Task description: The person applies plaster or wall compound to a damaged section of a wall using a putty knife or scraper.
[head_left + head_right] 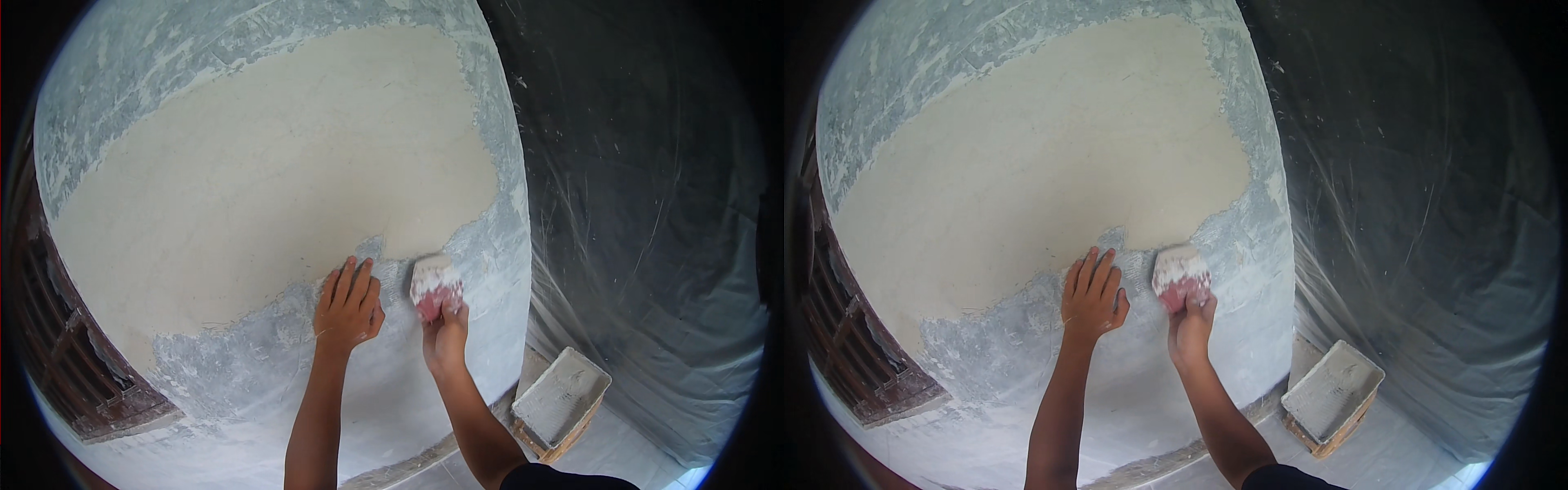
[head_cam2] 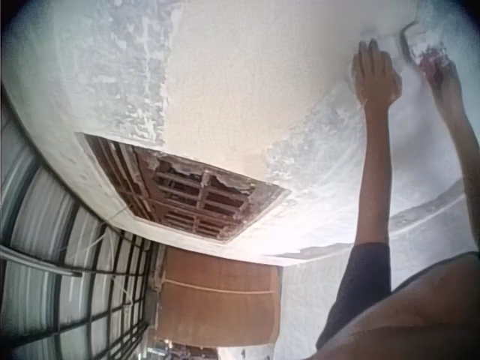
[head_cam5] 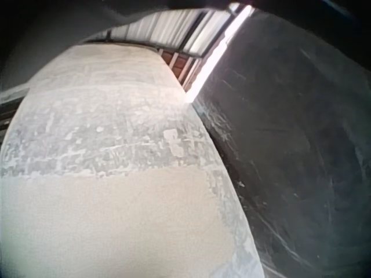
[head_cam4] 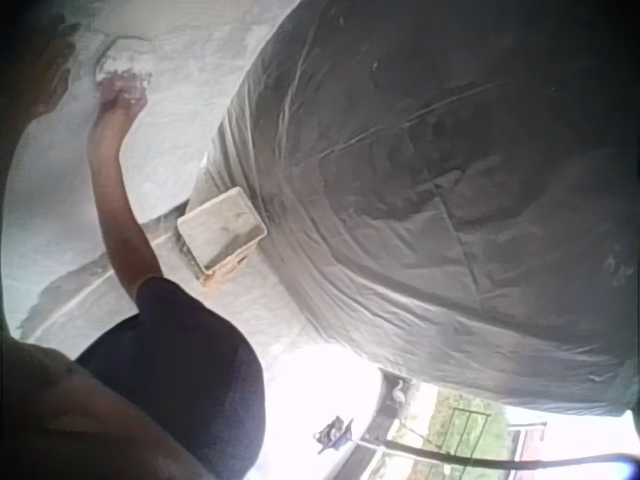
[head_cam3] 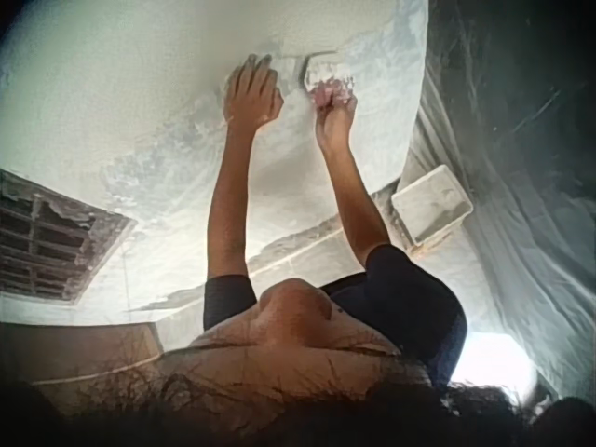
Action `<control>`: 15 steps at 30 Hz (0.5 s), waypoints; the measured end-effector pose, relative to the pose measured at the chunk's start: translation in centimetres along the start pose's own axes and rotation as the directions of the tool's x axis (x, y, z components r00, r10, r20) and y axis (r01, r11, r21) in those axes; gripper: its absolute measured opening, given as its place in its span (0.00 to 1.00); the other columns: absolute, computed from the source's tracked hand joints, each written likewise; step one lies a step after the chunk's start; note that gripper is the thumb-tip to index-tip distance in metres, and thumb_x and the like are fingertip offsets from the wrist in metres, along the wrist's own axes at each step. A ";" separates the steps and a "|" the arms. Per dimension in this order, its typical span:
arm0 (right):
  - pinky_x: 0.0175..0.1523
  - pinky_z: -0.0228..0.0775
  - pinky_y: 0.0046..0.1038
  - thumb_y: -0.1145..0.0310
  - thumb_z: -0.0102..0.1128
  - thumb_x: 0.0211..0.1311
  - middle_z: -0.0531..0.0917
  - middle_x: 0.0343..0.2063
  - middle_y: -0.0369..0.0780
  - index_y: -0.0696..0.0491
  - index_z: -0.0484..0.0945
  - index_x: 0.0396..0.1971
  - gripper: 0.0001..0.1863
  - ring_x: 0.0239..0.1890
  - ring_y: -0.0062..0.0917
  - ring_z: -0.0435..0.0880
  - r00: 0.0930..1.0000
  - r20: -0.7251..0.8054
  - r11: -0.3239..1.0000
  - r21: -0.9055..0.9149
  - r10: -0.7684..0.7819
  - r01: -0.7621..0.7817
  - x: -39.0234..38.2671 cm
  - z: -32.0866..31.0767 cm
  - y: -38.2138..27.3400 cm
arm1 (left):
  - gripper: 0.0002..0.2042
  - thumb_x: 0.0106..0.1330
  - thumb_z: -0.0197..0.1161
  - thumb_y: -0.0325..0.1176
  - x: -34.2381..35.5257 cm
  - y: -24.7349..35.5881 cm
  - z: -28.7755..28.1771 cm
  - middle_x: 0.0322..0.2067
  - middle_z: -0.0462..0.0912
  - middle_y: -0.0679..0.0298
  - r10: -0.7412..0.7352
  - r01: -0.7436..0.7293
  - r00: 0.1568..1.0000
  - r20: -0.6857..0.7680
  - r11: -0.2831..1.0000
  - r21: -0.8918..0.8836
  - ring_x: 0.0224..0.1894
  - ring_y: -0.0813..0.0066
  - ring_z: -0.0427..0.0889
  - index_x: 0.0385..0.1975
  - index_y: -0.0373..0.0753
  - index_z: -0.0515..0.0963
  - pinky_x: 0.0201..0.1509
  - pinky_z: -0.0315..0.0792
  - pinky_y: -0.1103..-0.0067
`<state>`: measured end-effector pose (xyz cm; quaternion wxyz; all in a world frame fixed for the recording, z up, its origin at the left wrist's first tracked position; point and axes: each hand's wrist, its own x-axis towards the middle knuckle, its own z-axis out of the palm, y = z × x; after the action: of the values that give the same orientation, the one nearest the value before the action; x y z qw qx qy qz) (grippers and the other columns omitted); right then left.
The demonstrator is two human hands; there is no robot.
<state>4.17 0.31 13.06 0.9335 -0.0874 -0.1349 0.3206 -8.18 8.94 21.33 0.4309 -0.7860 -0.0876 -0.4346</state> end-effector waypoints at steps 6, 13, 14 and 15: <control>0.61 0.66 0.35 0.76 0.38 0.73 0.67 0.54 0.44 0.54 0.57 0.56 0.14 0.55 0.30 0.71 0.998 -0.053 0.996 -0.080 0.028 -0.032 1.6 -0.4 0.4 | 0.14 0.54 0.56 0.36 0.3 0.5 -0.2 0.57 0.76 0.62 -0.008 0.008 1.000 0.017 1.000 0.000 0.62 0.60 0.70 0.39 0.41 0.78 0.64 0.64 0.63; 0.47 0.71 0.32 0.73 0.39 0.73 0.73 0.50 0.40 0.51 0.62 0.53 0.11 0.48 0.26 0.75 0.999 -0.021 0.998 -0.046 -0.044 0.043 1.6 -0.6 -0.2 | 0.12 0.55 0.56 0.35 0.4 0.3 -0.6 0.55 0.77 0.63 -0.021 0.021 1.000 0.015 0.999 0.033 0.61 0.62 0.72 0.37 0.42 0.79 0.63 0.65 0.65; 0.47 0.71 0.32 0.73 0.39 0.73 0.73 0.50 0.40 0.51 0.62 0.52 0.11 0.48 0.26 0.75 0.999 -0.023 0.998 -0.054 -0.038 0.036 2.5 -0.2 -0.5 | 0.12 0.55 0.56 0.35 0.5 0.4 -0.6 0.55 0.77 0.63 -0.022 0.022 1.000 0.017 0.999 0.029 0.61 0.62 0.72 0.37 0.42 0.79 0.63 0.65 0.65; 0.48 0.71 0.32 0.73 0.39 0.73 0.74 0.49 0.40 0.51 0.62 0.52 0.10 0.48 0.26 0.75 0.999 -0.024 0.998 -0.062 -0.032 0.030 2.9 -0.2 -0.6 | 0.12 0.55 0.55 0.35 0.6 0.5 -0.6 0.55 0.77 0.64 -0.020 0.020 0.999 0.024 1.000 0.024 0.61 0.62 0.72 0.37 0.43 0.79 0.63 0.65 0.65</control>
<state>6.73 1.62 13.61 0.9368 -0.1180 -0.1344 0.3007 -7.96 8.04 21.64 0.4347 -0.7852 -0.1058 -0.4281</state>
